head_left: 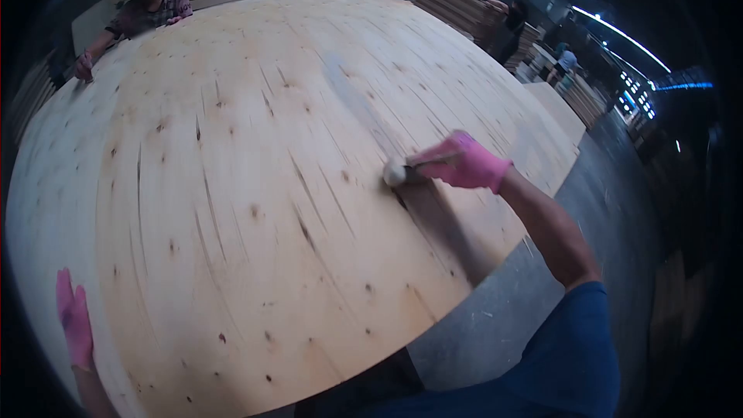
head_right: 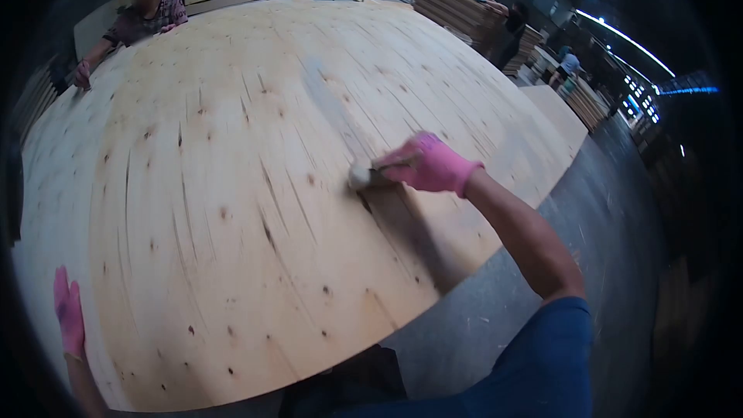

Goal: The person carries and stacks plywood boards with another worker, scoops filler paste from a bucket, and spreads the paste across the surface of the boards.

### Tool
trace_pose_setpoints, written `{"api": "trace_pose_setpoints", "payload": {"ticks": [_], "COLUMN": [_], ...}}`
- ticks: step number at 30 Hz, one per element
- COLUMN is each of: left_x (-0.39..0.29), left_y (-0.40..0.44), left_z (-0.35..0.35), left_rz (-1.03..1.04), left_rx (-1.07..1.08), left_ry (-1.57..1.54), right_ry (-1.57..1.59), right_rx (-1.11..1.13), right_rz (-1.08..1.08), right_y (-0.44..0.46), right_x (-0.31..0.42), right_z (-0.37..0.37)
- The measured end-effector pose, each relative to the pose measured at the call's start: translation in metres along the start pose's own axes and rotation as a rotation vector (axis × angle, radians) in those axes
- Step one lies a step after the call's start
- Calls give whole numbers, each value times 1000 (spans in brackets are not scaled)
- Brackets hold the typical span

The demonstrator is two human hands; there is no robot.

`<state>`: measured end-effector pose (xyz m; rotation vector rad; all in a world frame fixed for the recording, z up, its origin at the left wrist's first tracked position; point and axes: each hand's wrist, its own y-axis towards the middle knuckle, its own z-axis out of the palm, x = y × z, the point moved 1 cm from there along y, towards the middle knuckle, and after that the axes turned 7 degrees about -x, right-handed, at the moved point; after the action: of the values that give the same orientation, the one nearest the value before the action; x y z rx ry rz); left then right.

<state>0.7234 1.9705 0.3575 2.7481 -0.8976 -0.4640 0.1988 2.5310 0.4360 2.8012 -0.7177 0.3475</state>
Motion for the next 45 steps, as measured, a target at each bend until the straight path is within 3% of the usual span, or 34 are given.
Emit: {"api": "trace_pose_setpoints", "payload": {"ticks": [2, 4, 8, 11, 12, 16, 17, 20, 22, 25, 28, 31, 33, 34, 36, 38, 41, 42, 43, 45], "left_x": [88, 153, 135, 144, 146, 142, 139, 126, 119, 132, 108, 174, 301, 351, 386, 387, 430, 433, 433, 435], "left_y": [-2, -12, -22, -21, -16, -9, -13, -21, -21, -13, -24, 11, 57, 56, 47, 36, 64, 66, 64, 60], "left_z": [2, 4, -10, -7, -5, 2, 1, -5, -3, 7, -30, -47, -29, -39, -54, -65, -43, -41, -39, -35], "left_rz": [-71, -120, -98, -116, -120, -116, -116, -87, -29, 226, 414, 448, 170, 92, 14, 14, -61, -25, -1, 27], "left_rx": [-79, -133, -113, -75, -65, -55, -59, -86, -98, -100, -31, 81, 11, -23, -65, -88, -107, -108, -118, -123], "left_ry": [-86, -152, -24, -82, -104, -125, -109, -46, 3, 124, -2, -2, -137, -232, -282, -190, -64, -9, 35, 98], "right_ry": [35, -93, -65, 179, 41, 80, 74, 228, 285, 374, 430, 733, 1206, 1144, 914, 575, 338, 210, 183, 117], "right_rx": [-88, -136, -100, 61, 43, -26, -12, -69, -127, -125, -29, -255, -379, -394, -357, -256, -267, -111, -66, -92], "right_rz": [36, 148, 310, 412, 164, 75, 294, 451, 463, 487, 481, 403, 460, 513, 635, 744, 649, 605, 388, 324], "right_y": [-31, -8, 31, -12, -35, -143, -152, -151, -132, -102, -66, -24, 9, 18, 36, 58, 65, 53, 36, 0], "right_x": [-7, -9, -35, 50, 32, 82, 118, 172, 220, 295, 357, 367, 379, 368, 341, 324, 352, 385, 386, 426], "right_z": [11, 9, 26, -5, 2, -1, -4, 22, 41, 71, 93, 122, 117, 121, 126, 122, 134, 124, 133, 139]}}
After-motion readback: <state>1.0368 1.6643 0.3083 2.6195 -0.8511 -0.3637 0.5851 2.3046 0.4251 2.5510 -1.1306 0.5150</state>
